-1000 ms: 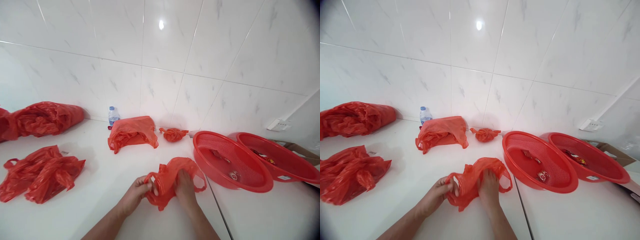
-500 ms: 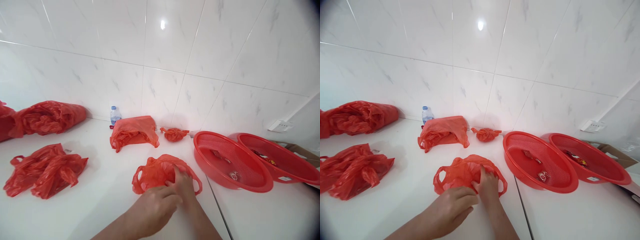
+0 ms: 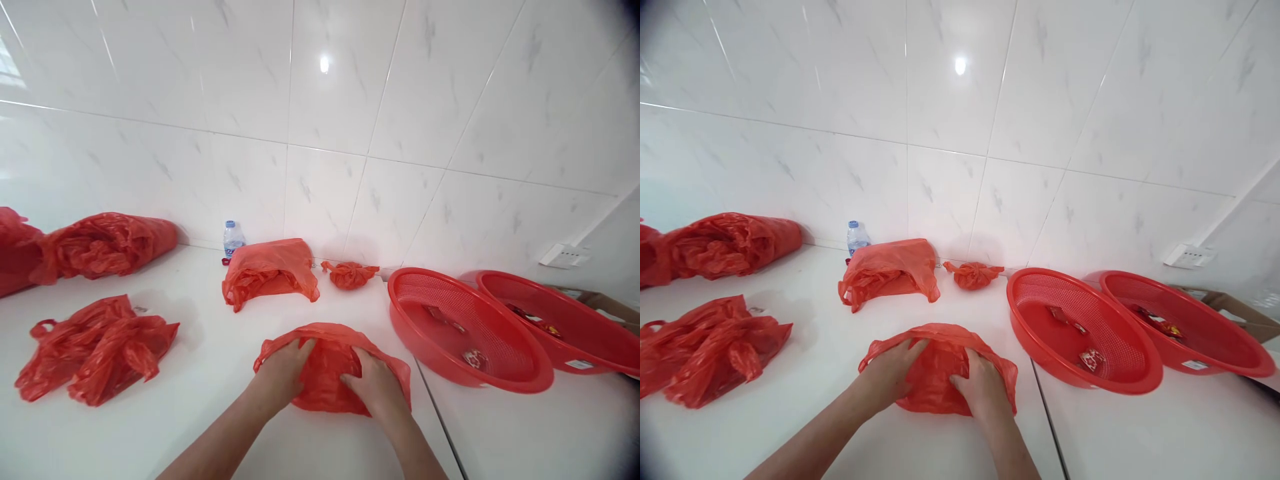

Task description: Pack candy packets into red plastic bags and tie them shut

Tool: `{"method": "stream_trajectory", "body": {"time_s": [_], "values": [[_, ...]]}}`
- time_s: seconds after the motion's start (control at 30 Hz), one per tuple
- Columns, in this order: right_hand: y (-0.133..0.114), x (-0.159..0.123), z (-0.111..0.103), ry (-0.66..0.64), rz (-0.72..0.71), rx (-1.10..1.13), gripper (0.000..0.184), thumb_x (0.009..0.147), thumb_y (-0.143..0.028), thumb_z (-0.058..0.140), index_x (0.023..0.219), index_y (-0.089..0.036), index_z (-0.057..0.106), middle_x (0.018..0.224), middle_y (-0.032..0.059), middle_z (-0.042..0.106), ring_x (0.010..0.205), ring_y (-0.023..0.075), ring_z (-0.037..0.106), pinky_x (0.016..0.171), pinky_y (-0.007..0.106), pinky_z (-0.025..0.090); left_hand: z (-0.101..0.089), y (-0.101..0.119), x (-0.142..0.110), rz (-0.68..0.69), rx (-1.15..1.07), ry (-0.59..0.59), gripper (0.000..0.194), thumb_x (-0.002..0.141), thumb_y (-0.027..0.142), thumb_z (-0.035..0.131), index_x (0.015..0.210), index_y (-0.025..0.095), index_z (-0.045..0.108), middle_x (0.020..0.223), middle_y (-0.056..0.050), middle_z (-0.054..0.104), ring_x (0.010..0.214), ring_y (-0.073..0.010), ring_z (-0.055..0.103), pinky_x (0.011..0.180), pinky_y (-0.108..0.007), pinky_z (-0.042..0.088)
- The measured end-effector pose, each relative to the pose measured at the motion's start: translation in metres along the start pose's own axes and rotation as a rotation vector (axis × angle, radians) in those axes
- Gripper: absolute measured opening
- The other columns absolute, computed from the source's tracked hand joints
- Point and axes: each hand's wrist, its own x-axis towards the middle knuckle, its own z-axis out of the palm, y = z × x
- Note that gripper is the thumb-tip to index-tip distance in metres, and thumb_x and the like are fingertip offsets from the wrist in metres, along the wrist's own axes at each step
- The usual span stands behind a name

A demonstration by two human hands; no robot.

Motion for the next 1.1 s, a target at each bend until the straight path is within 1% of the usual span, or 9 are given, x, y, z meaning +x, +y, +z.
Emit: {"method": "stream_trajectory", "body": {"time_s": [0.2,0.33,0.43,0.57,0.67,0.73,0.9,0.97,1.1], "values": [[-0.021,-0.006,0.020,0.128,-0.190,-0.128,0.054,0.071,-0.007,0.048,0.122,-0.023,0.054,0.123,0.0109,0.057,0.111,0.0296,0.055,0.090,0.044,0.046,0.001,0.009,-0.001,0.059,0.091,-0.060,0.065,0.046,0.004,0.053,0.108,0.022,0.062,0.112,-0.013,0.060,0.107,-0.0351,0.054,0.080,-0.043,0.047],[-0.030,-0.008,0.019,0.107,-0.298,-0.027,0.038,0.085,-0.028,0.048,0.122,-0.022,0.053,0.119,0.0092,0.058,0.112,0.0257,0.052,0.094,0.042,0.043,0.001,0.010,-0.008,0.130,0.036,-0.090,0.060,0.043,0.004,0.053,0.097,0.026,0.066,0.127,-0.010,0.056,0.123,-0.0385,0.043,0.094,-0.051,0.040],[-0.020,0.002,0.015,0.084,-0.186,-0.033,0.019,0.087,-0.027,0.047,0.096,-0.023,0.063,0.107,0.0066,0.063,0.102,0.0234,0.057,0.088,0.039,0.044,0.002,0.002,-0.013,0.133,-0.091,-0.135,0.059,0.044,0.004,0.053,0.095,0.030,0.068,0.136,-0.005,0.051,0.130,-0.0376,0.037,0.092,-0.048,0.042],[0.004,0.015,0.011,-0.098,0.064,0.041,0.014,0.081,-0.018,0.048,0.073,-0.020,0.059,0.071,0.0005,0.063,0.064,0.0152,0.059,0.058,0.026,0.042,-0.008,-0.012,-0.014,0.040,-0.267,-0.179,0.030,0.052,0.011,0.057,0.075,0.027,0.069,0.121,-0.005,0.062,0.096,-0.0313,0.063,0.061,-0.033,0.047],[0.012,0.017,0.006,-0.134,0.154,0.024,0.003,0.071,-0.019,0.057,0.073,-0.020,0.057,0.069,-0.0011,0.062,0.061,0.0146,0.057,0.054,0.024,0.037,-0.020,-0.012,-0.009,-0.026,-0.355,-0.135,0.006,0.067,0.023,0.057,0.063,0.025,0.062,0.084,-0.001,0.068,0.061,-0.0197,0.060,0.047,-0.028,0.038],[0.011,0.016,0.003,-0.120,0.147,0.019,0.014,0.065,-0.022,0.063,0.078,-0.021,0.057,0.075,-0.0002,0.063,0.068,0.0163,0.059,0.058,0.025,0.039,-0.023,-0.010,-0.005,-0.089,-0.360,-0.006,0.011,0.076,0.030,0.053,0.073,0.026,0.062,0.078,0.000,0.066,0.062,-0.0190,0.058,0.051,-0.028,0.041],[0.010,0.016,0.002,-0.094,0.155,-0.027,0.039,0.060,-0.030,0.070,0.096,-0.021,0.060,0.100,0.0064,0.063,0.089,0.0231,0.061,0.074,0.032,0.044,-0.009,-0.022,-0.001,-0.053,-0.210,0.475,0.023,0.079,0.035,0.055,0.098,0.025,0.063,0.123,-0.010,0.056,0.111,-0.0300,0.052,0.089,-0.043,0.044],[0.008,0.014,0.004,-0.095,0.143,-0.046,0.046,0.059,-0.031,0.072,0.102,-0.021,0.061,0.106,0.0082,0.063,0.098,0.0253,0.059,0.083,0.034,0.044,0.000,-0.032,0.000,-0.139,-0.263,0.461,0.034,0.074,0.040,0.059,0.104,0.024,0.061,0.125,-0.011,0.055,0.111,-0.0317,0.053,0.090,-0.046,0.045],[-0.013,-0.003,-0.003,0.016,0.017,-0.101,0.033,0.071,-0.025,0.065,0.104,-0.021,0.063,0.112,0.0093,0.063,0.108,0.0276,0.056,0.091,0.039,0.043,0.009,-0.049,0.005,-0.503,-0.491,0.196,0.052,0.075,0.050,0.054,0.121,0.026,0.049,0.103,-0.006,0.065,0.089,-0.0265,0.064,0.075,-0.038,0.052]]}}
